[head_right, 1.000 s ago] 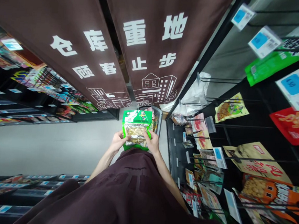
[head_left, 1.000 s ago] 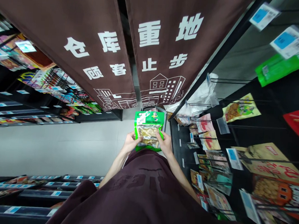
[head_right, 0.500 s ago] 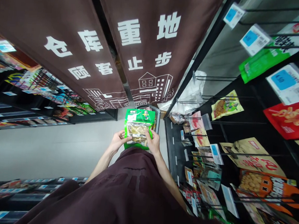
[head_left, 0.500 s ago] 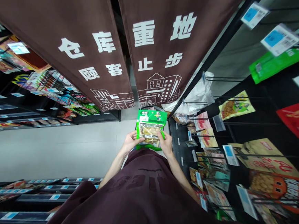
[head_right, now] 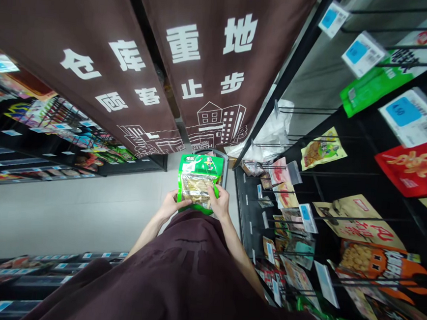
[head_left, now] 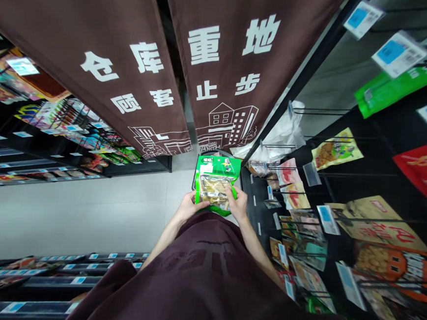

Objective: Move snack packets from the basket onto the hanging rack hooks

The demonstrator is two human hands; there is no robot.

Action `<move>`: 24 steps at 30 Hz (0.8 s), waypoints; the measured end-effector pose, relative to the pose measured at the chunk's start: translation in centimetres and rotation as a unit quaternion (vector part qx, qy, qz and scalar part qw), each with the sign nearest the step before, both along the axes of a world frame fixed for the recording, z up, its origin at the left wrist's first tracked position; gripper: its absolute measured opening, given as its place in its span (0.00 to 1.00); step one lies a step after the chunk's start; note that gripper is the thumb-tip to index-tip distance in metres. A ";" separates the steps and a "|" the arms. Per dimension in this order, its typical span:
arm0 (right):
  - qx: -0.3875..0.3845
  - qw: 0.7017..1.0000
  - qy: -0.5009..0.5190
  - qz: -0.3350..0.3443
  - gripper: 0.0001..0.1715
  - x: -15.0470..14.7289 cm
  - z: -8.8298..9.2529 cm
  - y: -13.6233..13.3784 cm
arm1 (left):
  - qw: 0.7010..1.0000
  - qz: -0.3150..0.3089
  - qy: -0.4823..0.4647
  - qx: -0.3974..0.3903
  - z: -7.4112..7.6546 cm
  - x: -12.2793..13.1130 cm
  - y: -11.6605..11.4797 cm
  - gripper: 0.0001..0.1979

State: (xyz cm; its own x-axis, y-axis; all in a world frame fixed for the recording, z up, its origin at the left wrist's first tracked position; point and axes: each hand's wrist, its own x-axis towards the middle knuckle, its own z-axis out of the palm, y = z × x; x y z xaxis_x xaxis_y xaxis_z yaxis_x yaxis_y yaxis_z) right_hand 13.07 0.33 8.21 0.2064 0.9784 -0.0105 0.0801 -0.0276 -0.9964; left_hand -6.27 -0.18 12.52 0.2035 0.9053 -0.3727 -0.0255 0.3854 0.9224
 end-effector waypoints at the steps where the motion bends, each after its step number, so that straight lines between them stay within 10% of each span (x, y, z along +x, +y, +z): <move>1: 0.002 1.000 -0.003 0.000 0.20 0.0 0.0 0.0 | 1.000 -0.001 0.001 0.000 0.0 0.0 0.0 0.23; 24: 0.010 1.000 -0.014 -0.008 0.22 0.3 0.4 0.3 | 1.000 0.001 0.005 -0.007 -0.2 0.3 0.2 0.25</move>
State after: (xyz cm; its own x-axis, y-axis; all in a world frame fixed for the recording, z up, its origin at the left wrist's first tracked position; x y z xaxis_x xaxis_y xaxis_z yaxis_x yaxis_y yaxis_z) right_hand 13.38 0.66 8.66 0.2223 0.9749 0.0149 0.1079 -0.0095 -0.9941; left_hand -5.98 0.03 12.31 0.1979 0.9007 -0.3867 -0.0170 0.3976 0.9174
